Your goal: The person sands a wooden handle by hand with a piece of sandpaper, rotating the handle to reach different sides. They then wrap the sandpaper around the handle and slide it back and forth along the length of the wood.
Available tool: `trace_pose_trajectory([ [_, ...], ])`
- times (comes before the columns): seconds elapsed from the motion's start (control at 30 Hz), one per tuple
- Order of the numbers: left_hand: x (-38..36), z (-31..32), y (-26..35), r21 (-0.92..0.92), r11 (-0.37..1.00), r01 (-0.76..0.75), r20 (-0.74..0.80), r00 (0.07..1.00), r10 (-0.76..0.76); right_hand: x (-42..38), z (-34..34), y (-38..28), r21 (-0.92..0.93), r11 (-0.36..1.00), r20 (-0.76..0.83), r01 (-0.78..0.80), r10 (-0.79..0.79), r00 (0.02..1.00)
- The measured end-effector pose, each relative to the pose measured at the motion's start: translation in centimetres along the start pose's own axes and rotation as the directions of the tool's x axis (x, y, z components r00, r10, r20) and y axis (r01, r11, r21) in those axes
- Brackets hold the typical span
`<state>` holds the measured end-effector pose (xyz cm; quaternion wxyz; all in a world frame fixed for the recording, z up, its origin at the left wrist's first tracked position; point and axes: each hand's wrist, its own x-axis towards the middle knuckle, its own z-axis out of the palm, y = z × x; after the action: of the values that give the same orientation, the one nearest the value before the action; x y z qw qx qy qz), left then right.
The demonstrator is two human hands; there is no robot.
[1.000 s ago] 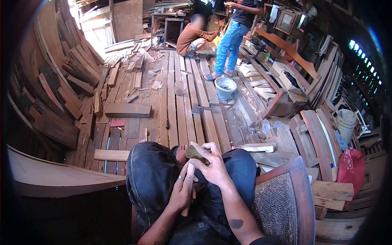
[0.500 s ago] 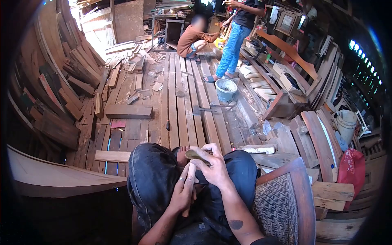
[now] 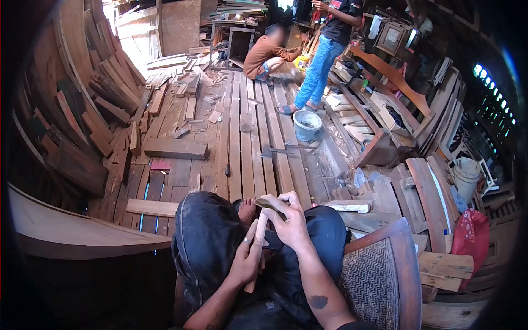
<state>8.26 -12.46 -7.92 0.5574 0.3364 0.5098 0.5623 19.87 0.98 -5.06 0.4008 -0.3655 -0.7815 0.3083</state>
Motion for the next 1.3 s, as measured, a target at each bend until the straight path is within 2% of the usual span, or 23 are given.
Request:
trace_pose_trajectory([
  [0.1, -0.1, 0.0, -0.2, -0.015, 1.000, -0.012, -0.016, 1.000, 0.012, -0.5, 0.2, 0.1, 0.003, 0.995, 0.086, 0.102, -0.102, 0.991],
  [0.23, 0.2, -0.1, -0.9, 0.040, 0.998, -0.052, -0.005, 0.999, 0.052, -0.9, -0.2, -0.2, 0.082, 0.996, 0.067, 0.037, -0.042, 0.997],
  [0.27, 0.2, 0.0, -0.8, 0.047, 0.998, -0.038, -0.006, 0.999, 0.038, -0.5, -0.7, -0.5, -0.027, 1.000, 0.035, 0.002, -0.001, 0.999],
  [0.37, 0.1, 0.1, -0.8, 0.062, 0.998, -0.030, -0.021, 0.999, 0.032, -0.3, -0.4, -0.3, -0.055, 0.997, 0.048, 0.052, -0.049, 0.998],
  [0.5, -0.1, 0.2, -0.3, 0.104, 0.994, -0.016, -0.022, 1.000, 0.018, -0.7, -0.5, 0.2, 0.065, 0.994, 0.118, 0.083, -0.090, 0.989],
  [0.57, -0.2, 0.2, -0.3, 0.118, 0.993, -0.027, -0.012, 1.000, 0.029, -0.1, -0.6, -0.4, 0.047, 0.996, 0.033, -0.077, 0.075, 0.997],
  [0.63, 0.1, 0.1, -0.4, 0.129, 0.991, -0.038, -0.002, 0.999, 0.039, -0.1, -0.3, 0.0, -0.067, 0.997, 0.010, -0.047, 0.047, 0.999],
  [0.73, -0.1, -0.1, -0.7, 0.128, 0.991, -0.031, -0.012, 0.999, 0.032, -0.7, -0.2, 0.8, 0.048, 0.999, 0.107, 0.023, -0.028, 0.994],
  [0.83, -0.1, 0.1, -0.6, 0.129, 0.991, -0.045, -0.011, 0.999, 0.047, -0.3, -0.2, 0.4, 0.041, 0.992, 0.022, -0.118, 0.117, 0.993],
  [0.87, 0.0, 0.1, -0.9, 0.139, 0.989, -0.054, -0.014, 0.998, 0.057, 0.0, 0.3, 0.9, 0.131, 0.977, -0.019, -0.171, 0.175, 0.984],
  [0.97, -0.1, 0.0, -0.1, 0.134, 0.990, -0.037, -0.011, 0.999, 0.039, -0.3, 0.0, 0.4, 0.036, 0.996, 0.024, -0.076, 0.075, 0.997],
  [1.0, -0.4, 0.0, 0.1, 0.124, 0.992, -0.018, -0.010, 1.000, 0.019, -0.5, -0.2, 0.5, 0.050, 0.999, 0.088, -0.017, 0.012, 0.996],
  [1.1, 0.0, 0.0, -0.3, 0.132, 0.991, -0.031, -0.003, 0.999, 0.032, -0.5, -0.5, 0.4, 0.038, 0.992, 0.054, -0.124, 0.122, 0.991],
  [1.13, -0.2, 0.1, -0.2, 0.133, 0.991, -0.022, -0.010, 1.000, 0.024, 0.1, -0.2, 0.5, 0.084, 0.977, -0.014, -0.194, 0.196, 0.980],
  [1.23, -0.1, 0.0, 0.2, 0.133, 0.991, -0.020, -0.017, 1.000, 0.023, 0.2, -0.3, 0.4, -0.001, 0.999, 0.051, -0.034, 0.034, 0.998],
  [1.3, -0.3, -0.3, 0.0, 0.115, 0.993, -0.004, -0.004, 1.000, 0.005, 0.1, 0.0, 0.5, 0.025, 0.998, 0.051, -0.061, 0.060, 0.997],
])
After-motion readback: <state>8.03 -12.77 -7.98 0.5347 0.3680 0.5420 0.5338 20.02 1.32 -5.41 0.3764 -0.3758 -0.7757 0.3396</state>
